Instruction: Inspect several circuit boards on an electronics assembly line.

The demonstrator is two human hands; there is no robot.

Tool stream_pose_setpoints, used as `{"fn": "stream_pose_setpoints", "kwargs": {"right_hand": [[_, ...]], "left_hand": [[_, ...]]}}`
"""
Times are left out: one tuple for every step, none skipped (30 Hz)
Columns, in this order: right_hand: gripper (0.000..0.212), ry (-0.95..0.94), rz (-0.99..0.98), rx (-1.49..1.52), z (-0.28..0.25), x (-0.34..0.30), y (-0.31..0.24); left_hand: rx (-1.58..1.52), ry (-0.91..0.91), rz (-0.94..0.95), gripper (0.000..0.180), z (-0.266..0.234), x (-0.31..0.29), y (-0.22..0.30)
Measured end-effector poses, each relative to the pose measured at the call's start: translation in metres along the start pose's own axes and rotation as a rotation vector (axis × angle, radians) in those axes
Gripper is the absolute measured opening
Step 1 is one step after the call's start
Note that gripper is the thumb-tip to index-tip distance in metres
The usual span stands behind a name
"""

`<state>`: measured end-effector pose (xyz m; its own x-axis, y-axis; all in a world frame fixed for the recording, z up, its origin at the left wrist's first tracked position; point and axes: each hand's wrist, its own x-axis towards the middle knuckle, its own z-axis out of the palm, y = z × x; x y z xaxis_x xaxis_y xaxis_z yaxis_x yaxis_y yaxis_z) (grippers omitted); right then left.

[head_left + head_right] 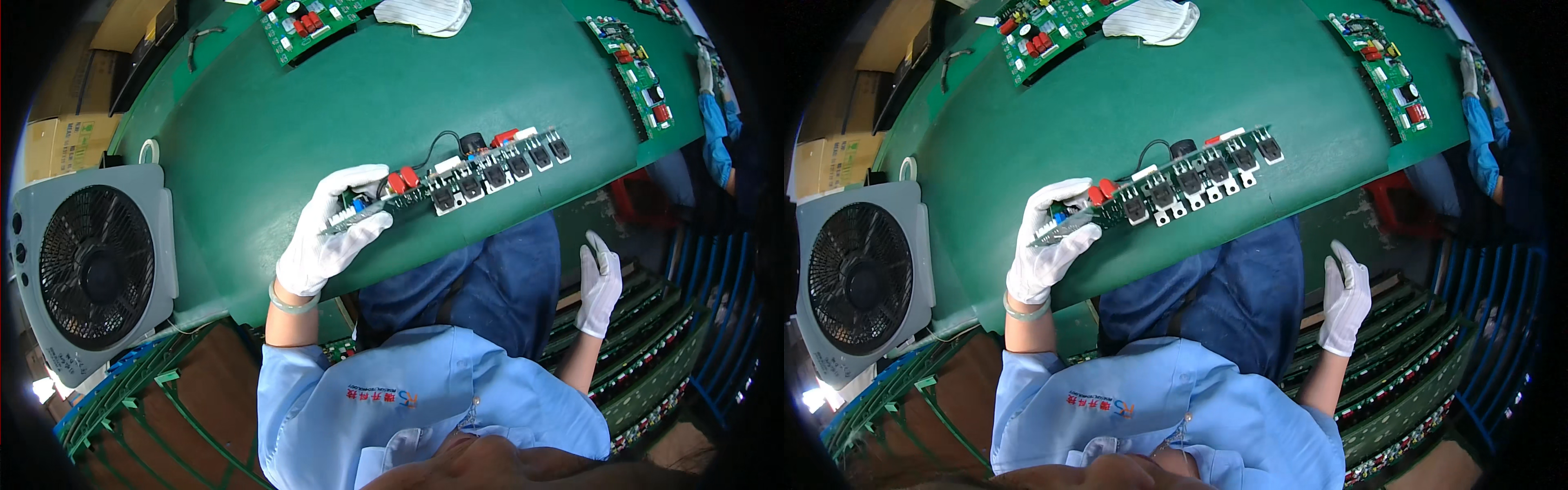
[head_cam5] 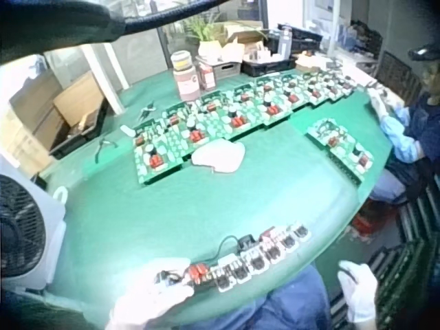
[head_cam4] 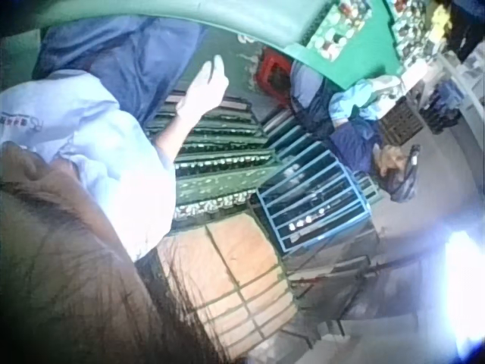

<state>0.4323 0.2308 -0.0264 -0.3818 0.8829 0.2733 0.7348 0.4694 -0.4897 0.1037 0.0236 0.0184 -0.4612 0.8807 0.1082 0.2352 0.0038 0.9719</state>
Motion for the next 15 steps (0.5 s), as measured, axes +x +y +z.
{"fn": "stream_pose_setpoints", "kwargs": {"right_hand": [[0.007,-0.001,-0.006,-0.004,0.001,0.0,0.002],[0.006,-0.032,0.016,-0.007,0.001,0.0,0.005],[0.005,-0.063,0.038,-0.009,0.002,0.001,0.008],[0.004,-0.077,0.091,0.106,0.004,0.001,0.01],[0.004,-0.066,0.086,0.086,0.004,0.001,0.012],[0.006,-0.047,0.106,0.142,0.005,0.002,0.014],[0.008,-0.03,0.125,0.197,0.005,0.007,0.013],[0.018,0.054,-0.168,0.037,0.009,0.019,0.003],[0.03,0.003,0.063,0.331,0.013,0.028,-0.03],[0.033,-0.027,0.093,0.329,0.011,0.039,-0.054],[0.035,-0.052,0.126,0.325,0.009,0.046,-0.069],[0.035,-0.055,0.119,0.32,0.012,0.049,-0.071],[0.034,-0.111,0.1,0.482,0.014,0.051,-0.072],[0.034,-0.171,0.081,0.65,0.018,0.051,-0.073],[0.028,-0.264,-0.037,0.621,0.021,0.048,-0.075]], "left_hand": [[-0.005,0.005,0.001,0.049,-0.001,0.0,-0.002],[-0.007,0.007,-0.002,0.049,-0.002,0.002,-0.004],[-0.008,0.01,-0.006,0.05,-0.003,0.003,-0.006],[-0.079,0.037,-0.048,0.051,-0.002,0.002,-0.009],[-0.099,0.035,-0.038,0.051,-0.001,0.003,-0.01],[-0.103,0.03,-0.009,0.051,-0.001,0.005,-0.012],[-0.107,0.026,0.019,0.052,-0.001,0.006,-0.014],[-0.12,0.026,0.024,0.052,0.001,0.008,-0.016],[-0.091,0.034,0.031,0.051,0.002,0.007,-0.016],[-0.066,0.041,0.037,0.051,0.001,0.007,-0.016],[-0.073,0.047,0.037,0.051,0.0,0.007,-0.015],[-0.012,0.048,0.055,0.05,-0.002,0.008,-0.015],[0.05,0.048,0.072,0.049,-0.003,0.008,-0.015],[0.052,0.056,0.07,0.049,-0.003,0.007,-0.015],[0.037,0.06,0.078,0.048,-0.002,0.007,-0.014]]}}
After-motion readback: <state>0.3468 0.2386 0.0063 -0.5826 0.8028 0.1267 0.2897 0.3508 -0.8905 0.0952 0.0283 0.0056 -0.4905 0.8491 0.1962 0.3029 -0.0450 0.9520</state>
